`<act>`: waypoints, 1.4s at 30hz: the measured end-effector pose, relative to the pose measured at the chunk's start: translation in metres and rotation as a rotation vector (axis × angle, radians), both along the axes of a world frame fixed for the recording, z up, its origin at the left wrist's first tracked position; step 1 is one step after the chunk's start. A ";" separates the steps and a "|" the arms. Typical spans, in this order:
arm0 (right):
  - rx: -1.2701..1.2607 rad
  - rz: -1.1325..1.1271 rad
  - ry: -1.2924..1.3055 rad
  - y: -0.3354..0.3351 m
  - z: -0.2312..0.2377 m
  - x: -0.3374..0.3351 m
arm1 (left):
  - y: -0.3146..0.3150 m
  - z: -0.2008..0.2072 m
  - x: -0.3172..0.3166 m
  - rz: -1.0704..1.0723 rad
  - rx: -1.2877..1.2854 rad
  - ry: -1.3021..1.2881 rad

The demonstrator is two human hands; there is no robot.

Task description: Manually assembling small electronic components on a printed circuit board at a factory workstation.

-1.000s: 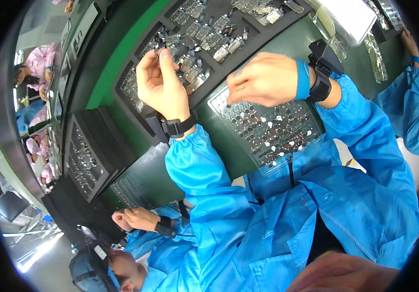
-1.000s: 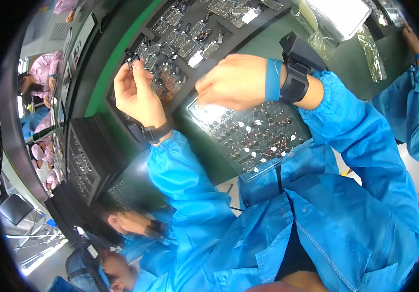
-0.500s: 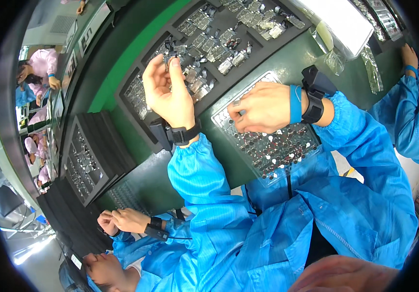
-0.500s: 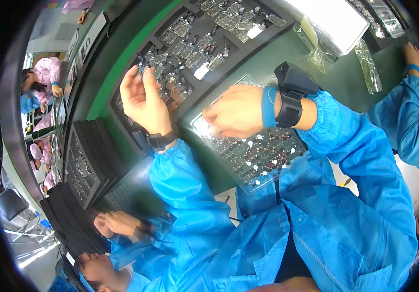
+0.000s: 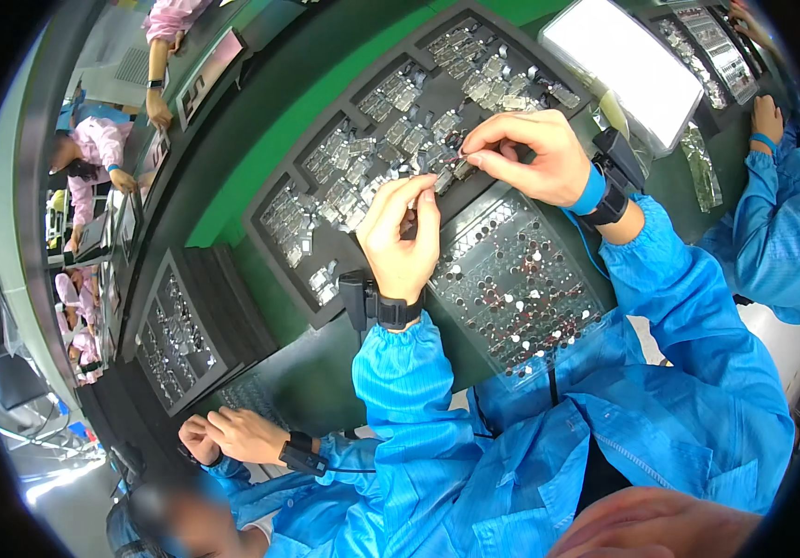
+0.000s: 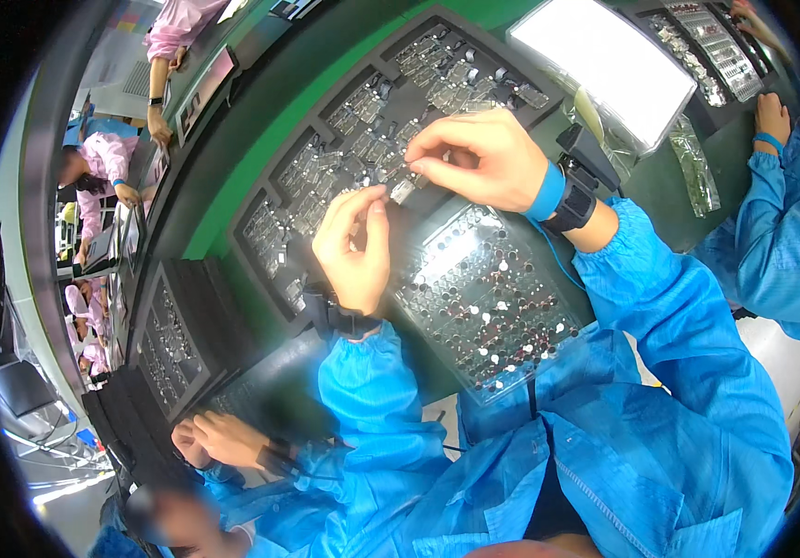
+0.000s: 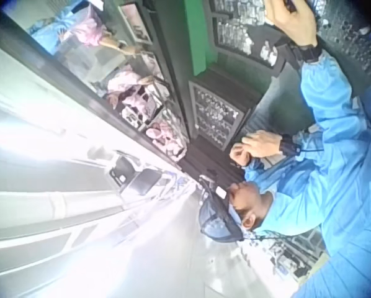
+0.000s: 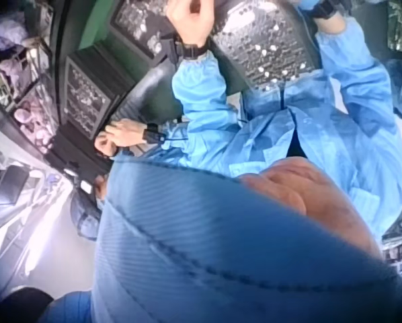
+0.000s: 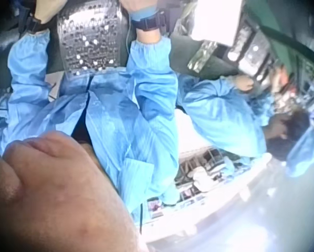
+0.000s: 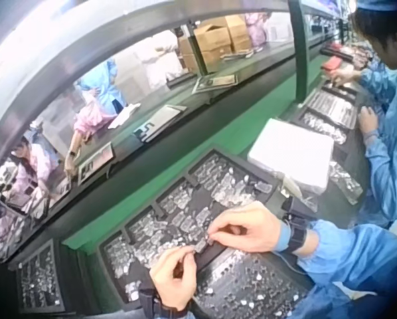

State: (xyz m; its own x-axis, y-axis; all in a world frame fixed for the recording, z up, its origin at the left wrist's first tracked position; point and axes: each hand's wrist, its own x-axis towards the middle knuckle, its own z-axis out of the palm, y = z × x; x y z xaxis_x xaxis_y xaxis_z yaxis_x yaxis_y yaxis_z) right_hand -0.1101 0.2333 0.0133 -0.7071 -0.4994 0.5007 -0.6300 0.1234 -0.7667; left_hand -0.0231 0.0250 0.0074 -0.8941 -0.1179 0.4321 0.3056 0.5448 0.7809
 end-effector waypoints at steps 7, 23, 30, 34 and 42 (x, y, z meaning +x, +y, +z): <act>-0.025 0.026 0.004 -0.011 -0.009 0.001 | -0.001 0.001 -0.001 0.029 0.023 0.026; 0.040 0.149 0.220 -0.012 -0.012 0.000 | -0.004 -0.002 -0.001 0.000 0.013 0.056; 0.118 0.148 0.057 -0.016 -0.004 0.011 | -0.008 -0.004 0.000 -0.034 0.102 -0.042; 0.081 0.093 0.139 -0.022 -0.015 0.013 | -0.010 -0.005 -0.001 -0.115 0.110 -0.018; 0.006 0.075 0.209 -0.025 -0.014 0.014 | -0.012 -0.006 -0.002 -0.147 0.118 -0.021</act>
